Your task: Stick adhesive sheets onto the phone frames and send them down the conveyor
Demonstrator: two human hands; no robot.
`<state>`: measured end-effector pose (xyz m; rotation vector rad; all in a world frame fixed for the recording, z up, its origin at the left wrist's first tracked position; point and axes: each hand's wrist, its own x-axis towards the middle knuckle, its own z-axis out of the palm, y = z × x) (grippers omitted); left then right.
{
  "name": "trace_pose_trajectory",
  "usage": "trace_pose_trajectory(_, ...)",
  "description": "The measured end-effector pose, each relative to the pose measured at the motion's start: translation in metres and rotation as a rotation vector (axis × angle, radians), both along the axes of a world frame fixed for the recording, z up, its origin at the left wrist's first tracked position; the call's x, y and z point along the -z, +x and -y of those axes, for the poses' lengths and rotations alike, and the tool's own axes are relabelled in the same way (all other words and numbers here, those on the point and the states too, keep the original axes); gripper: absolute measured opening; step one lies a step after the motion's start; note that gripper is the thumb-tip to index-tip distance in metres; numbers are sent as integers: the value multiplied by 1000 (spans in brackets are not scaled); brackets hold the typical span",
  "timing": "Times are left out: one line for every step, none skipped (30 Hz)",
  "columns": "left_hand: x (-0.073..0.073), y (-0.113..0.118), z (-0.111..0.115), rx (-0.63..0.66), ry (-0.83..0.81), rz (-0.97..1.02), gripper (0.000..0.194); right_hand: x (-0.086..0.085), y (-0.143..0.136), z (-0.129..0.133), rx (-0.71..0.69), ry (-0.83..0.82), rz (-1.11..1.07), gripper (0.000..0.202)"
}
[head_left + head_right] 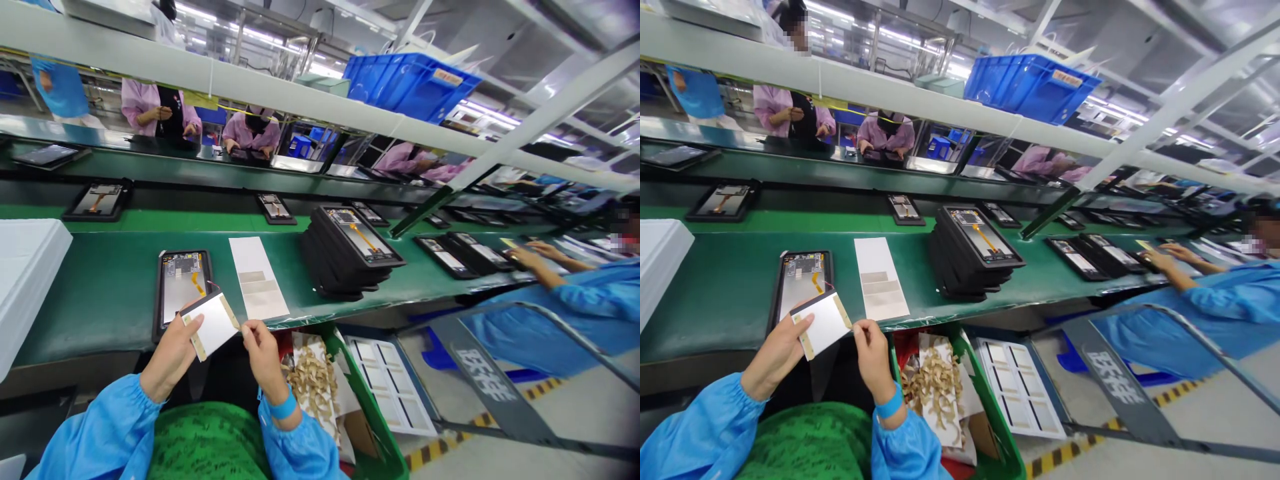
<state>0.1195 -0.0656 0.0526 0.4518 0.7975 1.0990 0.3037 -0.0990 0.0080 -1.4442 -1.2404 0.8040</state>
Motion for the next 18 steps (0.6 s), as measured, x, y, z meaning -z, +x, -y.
trace_pose_trajectory(-1, -2, 0, 2, -5, -3, 71, -1, 4, -2, 3, -19, -75, 25)
trace_pose_trajectory(-2, -3, 0, 6, -9, -7, 71, -2, 7, -5, 1, -40, -132, 28)
trace_pose_trajectory(-3, -5, 0, 10, -9, -11, 71, -4, 10, -8, -21, -69, -164, 30)
trace_pose_trajectory(-4, -6, 0, 20, -7, -14, 72, -6, 12, -11, -75, -112, -166, 33)
trace_pose_trajectory(-4, -7, 1, 34, -1, -16, 73, -9, 13, -14, -156, -168, -144, 34)
trace_pose_trajectory(-4, -8, 1, 50, 8, -15, 73, -11, 13, -16, -249, -225, -110, 36)
trace_pose_trajectory(-4, -9, 1, 68, 16, -12, 74, -13, 11, -17, -330, -272, -79, 38)
trace_pose_trajectory(-3, -10, 0, 83, 22, -6, 74, -15, 10, -18, -384, -297, -58, 40)
trace_pose_trajectory(-2, -11, 0, 96, 22, 0, 73, -16, 7, -18, -406, -299, -46, 39)
trace_pose_trajectory(-1, -12, 0, 104, 15, 7, 72, -17, 5, -16, -406, -283, -42, 36)
trace_pose_trajectory(1, -13, -1, 109, 1, 15, 72, -17, 3, -14, -396, -257, -40, 33)
trace_pose_trajectory(2, -14, -1, 112, -17, 21, 71, -16, 1, -12, -384, -231, -38, 29)
trace_pose_trajectory(2, -14, -1, 116, -36, 24, 71, -16, 0, -8, -373, -208, -31, 26)
trace_pose_trajectory(2, -14, -1, 121, -53, 27, 72, -15, -1, -5, -366, -185, -20, 24)
trace_pose_trajectory(2, -14, -1, 126, -67, 27, 72, -14, -2, -1, -366, -162, -6, 21)
trace_pose_trajectory(1, -14, -1, 130, -81, 23, 72, -13, -3, 2, -373, -140, 9, 18)
trace_pose_trajectory(1, -14, -2, 128, -91, 18, 71, -12, -3, 6, -385, -114, 24, 14)
trace_pose_trajectory(0, -14, -3, 120, -101, 12, 69, -11, -2, 9, -399, -85, 53, 10)
